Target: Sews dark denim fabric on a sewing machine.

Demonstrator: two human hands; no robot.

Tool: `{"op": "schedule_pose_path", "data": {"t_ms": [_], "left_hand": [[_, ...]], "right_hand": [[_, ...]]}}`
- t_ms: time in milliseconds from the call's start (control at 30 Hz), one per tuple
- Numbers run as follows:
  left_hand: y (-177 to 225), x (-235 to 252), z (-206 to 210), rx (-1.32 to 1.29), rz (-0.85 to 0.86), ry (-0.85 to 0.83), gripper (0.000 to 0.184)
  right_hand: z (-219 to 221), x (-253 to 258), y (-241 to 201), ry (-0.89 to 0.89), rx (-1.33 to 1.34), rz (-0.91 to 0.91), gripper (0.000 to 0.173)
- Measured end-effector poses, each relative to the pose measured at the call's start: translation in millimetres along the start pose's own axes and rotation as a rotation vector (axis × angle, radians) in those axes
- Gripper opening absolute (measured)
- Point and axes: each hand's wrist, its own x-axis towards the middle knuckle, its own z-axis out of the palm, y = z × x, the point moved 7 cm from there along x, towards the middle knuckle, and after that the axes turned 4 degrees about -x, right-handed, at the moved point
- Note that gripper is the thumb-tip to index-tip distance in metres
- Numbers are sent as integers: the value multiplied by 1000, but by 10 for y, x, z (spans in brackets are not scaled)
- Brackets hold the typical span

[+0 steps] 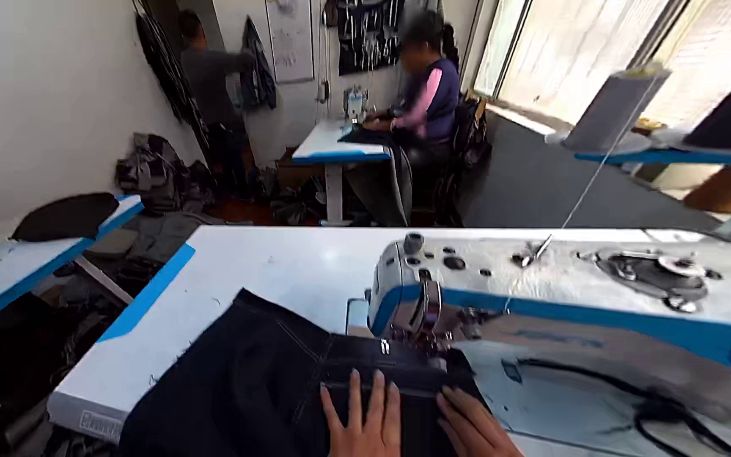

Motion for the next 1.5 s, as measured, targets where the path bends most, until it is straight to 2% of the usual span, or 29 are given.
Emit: {"op": "schedule_pose_path", "data": {"t_ms": [167,233,333,433,500,567,633,700,833,1167,1500], "left_hand": [[-357,-183,-89,84,-4,41,111],[-463,-227,-115,106,-11,38,100],[-550,-196,-208,102,-16,35,69],[-685,-51,-356,-8,-45,140,35],[-815,74,-413,-98,-87,142,25],[-924,195,-446,-159,-177,61,28],[-1016,287,-463,-188,-297,-101,36],[-1072,342,-461,-213,-364,-205,32],[-1120,359,-452,-259,-396,-232,25],[-1076,387,-431,-199,-408,-318,27],[-1156,386,-435,-282,-369,-246,23]], "right_hand": [[8,-16,16,73,-63,-18,29],[-1,-22,14,67,-61,-9,30],[-13,-25,11,63,-70,-5,30],[4,-35,26,66,-81,-13,30],[6,-37,23,76,-90,-14,30],[6,-28,16,89,-99,-15,31],[5,-34,17,114,-118,-20,31],[5,-47,23,122,-124,-20,31],[1,-35,31,113,-110,-22,31],[-14,-45,42,90,-94,-11,33],[-25,-37,45,109,-54,6,31]]}}
